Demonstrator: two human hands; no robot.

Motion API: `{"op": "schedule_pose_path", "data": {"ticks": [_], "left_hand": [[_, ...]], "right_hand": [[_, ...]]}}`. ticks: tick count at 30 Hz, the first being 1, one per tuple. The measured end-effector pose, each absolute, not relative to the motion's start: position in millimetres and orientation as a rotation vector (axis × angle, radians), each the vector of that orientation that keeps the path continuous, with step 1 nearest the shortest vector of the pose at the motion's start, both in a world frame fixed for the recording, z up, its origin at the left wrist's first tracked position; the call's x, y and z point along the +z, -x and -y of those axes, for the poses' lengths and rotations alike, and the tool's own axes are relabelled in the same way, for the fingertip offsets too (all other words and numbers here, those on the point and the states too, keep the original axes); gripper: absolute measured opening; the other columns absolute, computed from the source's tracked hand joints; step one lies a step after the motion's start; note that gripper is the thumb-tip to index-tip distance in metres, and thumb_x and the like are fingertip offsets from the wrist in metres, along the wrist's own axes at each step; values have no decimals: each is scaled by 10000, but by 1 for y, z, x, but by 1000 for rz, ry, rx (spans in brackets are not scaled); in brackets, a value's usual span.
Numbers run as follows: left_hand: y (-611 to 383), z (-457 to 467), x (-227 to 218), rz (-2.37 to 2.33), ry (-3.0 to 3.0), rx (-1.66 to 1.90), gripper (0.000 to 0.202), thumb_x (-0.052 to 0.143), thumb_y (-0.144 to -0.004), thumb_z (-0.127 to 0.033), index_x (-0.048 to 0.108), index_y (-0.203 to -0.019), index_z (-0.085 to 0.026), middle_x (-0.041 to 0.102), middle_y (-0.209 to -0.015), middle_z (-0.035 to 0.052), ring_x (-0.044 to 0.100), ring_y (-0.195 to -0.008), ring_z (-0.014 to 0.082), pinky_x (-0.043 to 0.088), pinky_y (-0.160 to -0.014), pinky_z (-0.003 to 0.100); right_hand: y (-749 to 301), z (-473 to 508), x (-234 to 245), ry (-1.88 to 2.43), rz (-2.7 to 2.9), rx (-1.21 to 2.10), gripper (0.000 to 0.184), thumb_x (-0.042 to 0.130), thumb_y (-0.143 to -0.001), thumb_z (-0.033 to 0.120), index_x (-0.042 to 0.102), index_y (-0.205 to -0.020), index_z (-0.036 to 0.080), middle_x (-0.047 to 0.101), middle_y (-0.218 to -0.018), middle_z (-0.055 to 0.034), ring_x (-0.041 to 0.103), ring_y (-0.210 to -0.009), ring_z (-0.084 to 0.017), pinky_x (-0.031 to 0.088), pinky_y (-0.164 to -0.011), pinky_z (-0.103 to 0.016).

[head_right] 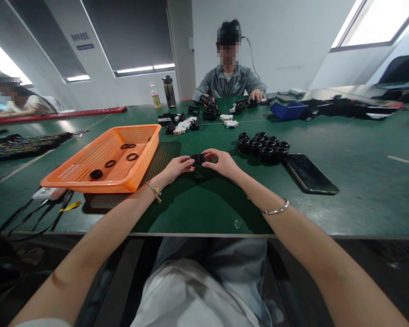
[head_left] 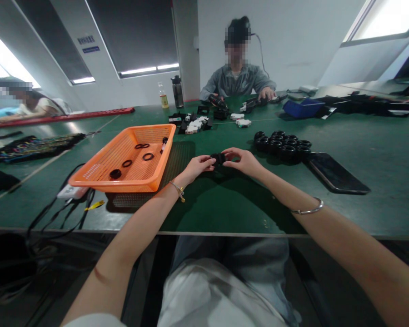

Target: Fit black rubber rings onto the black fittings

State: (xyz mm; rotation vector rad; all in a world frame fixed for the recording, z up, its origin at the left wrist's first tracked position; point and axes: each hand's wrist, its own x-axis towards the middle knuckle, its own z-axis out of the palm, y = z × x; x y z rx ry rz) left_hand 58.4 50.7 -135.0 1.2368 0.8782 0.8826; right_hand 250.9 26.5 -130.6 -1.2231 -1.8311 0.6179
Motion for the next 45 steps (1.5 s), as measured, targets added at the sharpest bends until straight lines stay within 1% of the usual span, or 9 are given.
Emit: {"op": "schedule_pose_path", "data": {"ticks": [11, 17, 22, 28, 31, 34, 38, 42, 45], "left_hand": [[-59, -52, -137, -888, -1271, 894, 229, 712, -695, -141, 639, -902, -78, 625, -769, 6, 577, -643, 44, 496, -841, 288], [-57, -53, -143, -920, -1560, 930, 293, 730, -668, -172, 639, -935, -95, 671, -883, 62, 612, -745, 107, 512, -820, 320], [-52, -47, -140, -899, -1932, 1035, 384, 732, -666, -223, 613, -1018, -125, 675, -947, 81, 630, -840, 152, 516, -825, 325], [-55, -40, -133, -906, -2000, 1136, 398, 728, -651, -151, 583, -1022, -133, 640, -1033, 83, 622, -893, 142, 516, -840, 297], [-60, -42, -133, -944, -1751, 1048, 324, 689, -714, -172, 541, -1000, -133, 635, -967, 62, 631, -778, 109, 533, -749, 264], [-64, -42, -132, -924, -1475, 858, 156, 540, -858, -263, 497, -934, -133, 616, -767, 14, 596, -574, 72, 516, -602, 223], [-64, -40, -128, -882, -1371, 782, 171, 452, -914, -305, 470, -861, -144, 572, -615, -26, 549, -476, 57, 451, -512, 176], [-64, -36, -128, -859, -1357, 760, 186, 427, -926, -288, 486, -844, -132, 573, -612, -17, 535, -482, 55, 432, -517, 174], [-66, -33, -131, -777, -1292, 758, 185, 455, -913, -307, 498, -877, -131, 577, -668, -7, 547, -551, 58, 481, -609, 205]], "right_hand": [[-248, -28, -132, 1205, 1842, 634, 259, 641, -693, 324, 644, -910, 182, 707, -880, -54, 634, -781, -194, 505, -734, -346], [-245, -24, -131, 1262, 1897, 635, 212, 563, -725, 299, 588, -897, 179, 674, -855, -53, 595, -750, -187, 465, -739, -345], [-242, -25, -134, 1263, 1860, 720, 173, 493, -773, 324, 552, -869, 192, 632, -732, -22, 559, -669, -171, 442, -670, -317], [-239, -28, -138, 1236, 1755, 838, 204, 457, -800, 351, 513, -913, 191, 581, -672, -4, 528, -603, -157, 439, -613, -305], [-238, -27, -137, 1205, 1809, 697, 222, 477, -792, 330, 501, -963, 191, 611, -777, -32, 564, -691, -175, 459, -687, -334], [-238, -25, -136, 1149, 1908, 505, 271, 507, -765, 268, 493, -1025, 194, 622, -889, -57, 581, -789, -193, 461, -756, -355], [-237, -22, -136, 1105, 2033, 317, 285, 468, -803, 255, 484, -1080, 192, 629, -939, -79, 589, -826, -210, 464, -767, -363], [-235, -20, -136, 1107, 2086, 166, 233, 405, -865, 316, 494, -1041, 193, 642, -966, -103, 605, -832, -225, 461, -734, -350], [-233, -18, -137, 1171, 2057, 76, 254, 358, -894, 375, 496, -991, 185, 658, -877, -103, 613, -742, -223, 445, -660, -323]]}}
